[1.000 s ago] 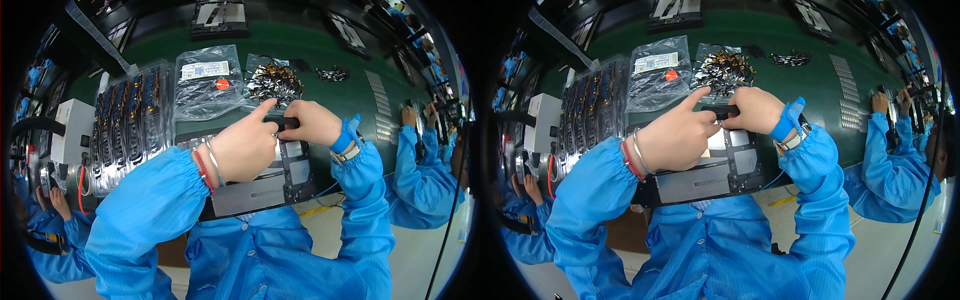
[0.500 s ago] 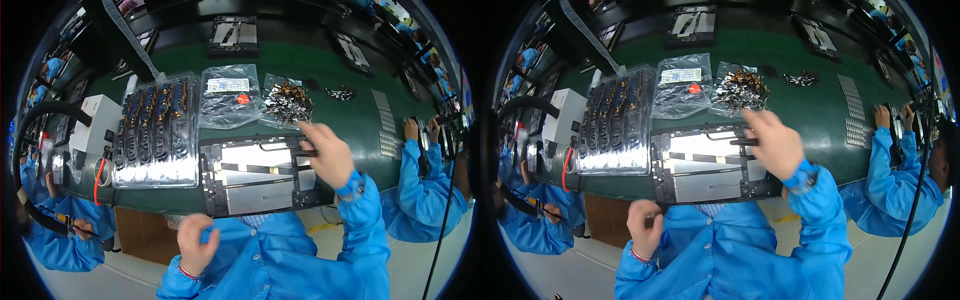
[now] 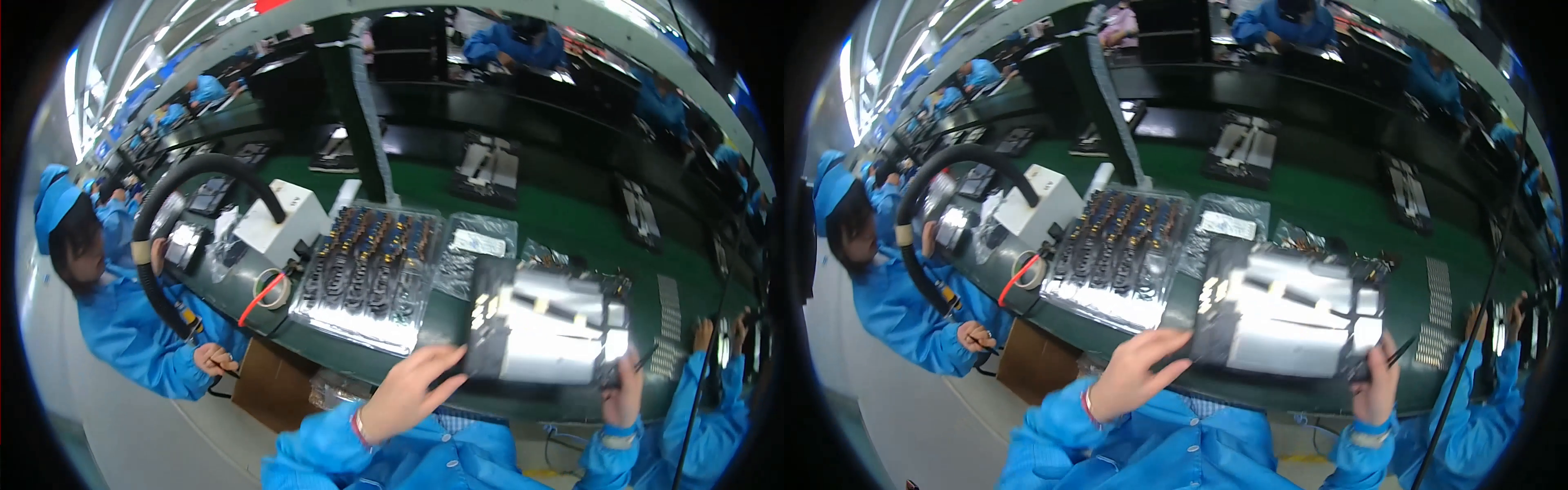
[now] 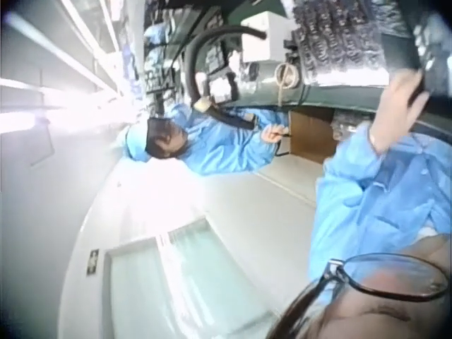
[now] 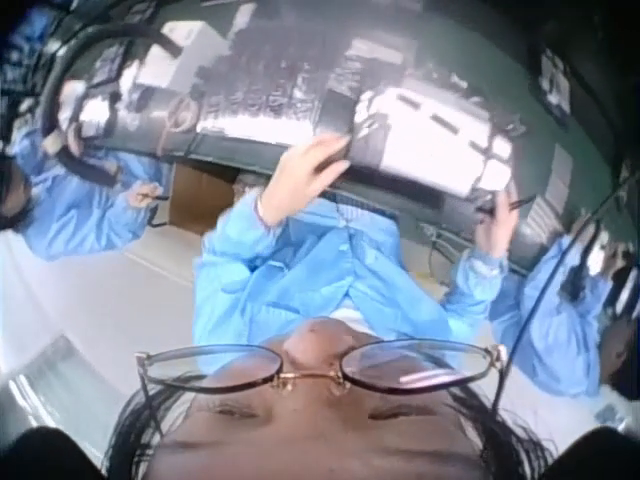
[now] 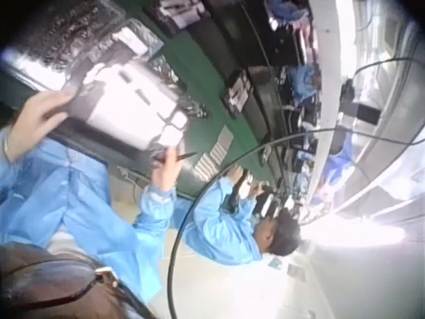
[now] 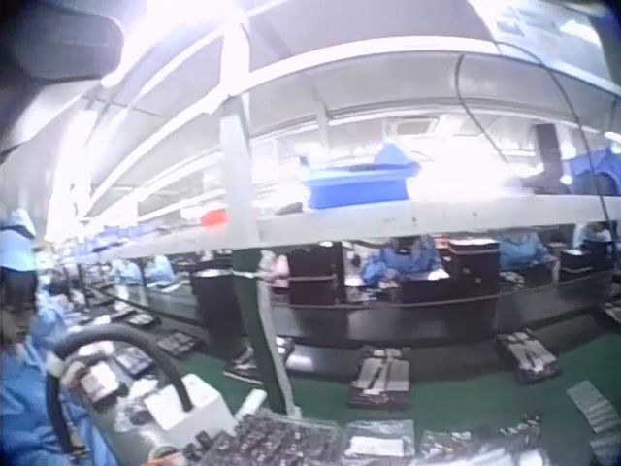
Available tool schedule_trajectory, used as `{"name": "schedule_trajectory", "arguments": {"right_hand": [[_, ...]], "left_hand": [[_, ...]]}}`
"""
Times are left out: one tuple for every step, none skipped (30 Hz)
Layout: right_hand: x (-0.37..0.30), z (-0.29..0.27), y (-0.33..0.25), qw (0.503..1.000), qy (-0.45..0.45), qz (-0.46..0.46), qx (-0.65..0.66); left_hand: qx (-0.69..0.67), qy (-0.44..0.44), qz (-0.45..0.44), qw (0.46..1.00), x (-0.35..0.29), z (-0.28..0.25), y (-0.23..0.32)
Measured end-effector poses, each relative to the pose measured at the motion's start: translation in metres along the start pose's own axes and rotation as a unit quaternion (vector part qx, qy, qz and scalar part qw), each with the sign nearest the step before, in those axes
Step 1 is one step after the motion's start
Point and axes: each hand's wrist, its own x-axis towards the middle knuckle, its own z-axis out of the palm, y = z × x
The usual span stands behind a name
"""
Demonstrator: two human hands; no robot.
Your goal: The person installs internal components and flex cables into tablet device frames, using tweezers and a stylus tool to precisely position the parts.
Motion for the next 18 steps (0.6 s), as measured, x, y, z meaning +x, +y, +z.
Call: {"name": "schedule_trajectory", "arguments": {"right_hand": [[0.036,0.001,-0.004,0.999,0.002,-0.003,0.032],[0.07,0.001,-0.015,0.999,-0.007,0.027,0.016],[0.117,-0.008,-0.011,0.999,-0.019,0.039,0.014],[0.153,-0.001,-0.012,0.998,-0.003,0.051,0.028],[0.183,0.008,-0.012,0.998,-0.009,0.045,0.03],[0.217,0.015,-0.005,0.999,-0.005,0.042,0.025],[0.244,0.024,-0.001,0.999,0.021,0.043,0.006],[0.271,0.026,0.006,0.998,0.036,0.046,0.002],[0.286,0.025,-0.004,0.998,0.05,0.028,0.004],[0.309,0.023,0.003,0.997,0.07,0.033,-0.022],[0.322,0.03,0.012,0.995,0.085,0.02,-0.044],[0.341,0.029,0.024,0.995,0.079,0.04,-0.043],[0.36,0.031,0.04,0.995,0.064,0.064,-0.042],[0.368,0.024,0.043,0.995,0.061,0.073,-0.042],[0.376,0.022,0.051,0.994,0.052,0.088,-0.041],[0.381,0.023,0.054,0.993,0.045,0.105,-0.041],[0.383,0.028,0.057,0.99,0.04,0.12,-0.059],[0.387,0.031,0.06,0.987,0.043,0.126,-0.088]], "left_hand": [[0.005,-0.021,0.045,0.999,0.027,-0.001,-0.006],[-0.085,-0.043,-0.006,0.995,0.049,-0.002,-0.01],[-0.18,-0.067,-0.055,0.98,0.073,0.0,-0.017],[-0.289,-0.049,-0.122,0.948,0.101,0.002,-0.028],[-0.394,-0.031,-0.187,0.899,0.13,0.007,-0.045],[-0.472,0.026,-0.237,0.849,0.158,0.014,-0.068],[-0.542,0.085,-0.279,0.788,0.181,0.017,-0.09],[-0.552,0.136,-0.301,0.766,0.197,0.016,-0.111],[-0.566,0.181,-0.301,0.746,0.208,0.009,-0.109],[-0.576,0.188,-0.266,0.75,0.21,0.003,-0.1],[-0.541,0.17,-0.224,0.792,0.207,-0.009,-0.088],[-0.507,0.205,-0.195,0.814,0.202,-0.019,-0.087],[-0.466,0.245,-0.168,0.834,0.19,-0.034,-0.09],[-0.473,0.288,-0.114,0.825,0.187,-0.044,-0.105],[-0.472,0.334,-0.061,0.814,0.182,-0.058,-0.119],[-0.474,0.38,-0.059,0.792,0.182,-0.073,-0.128],[-0.472,0.428,-0.057,0.769,0.186,-0.088,-0.135],[-0.459,0.463,-0.088,0.753,0.195,-0.1,-0.141]]}}
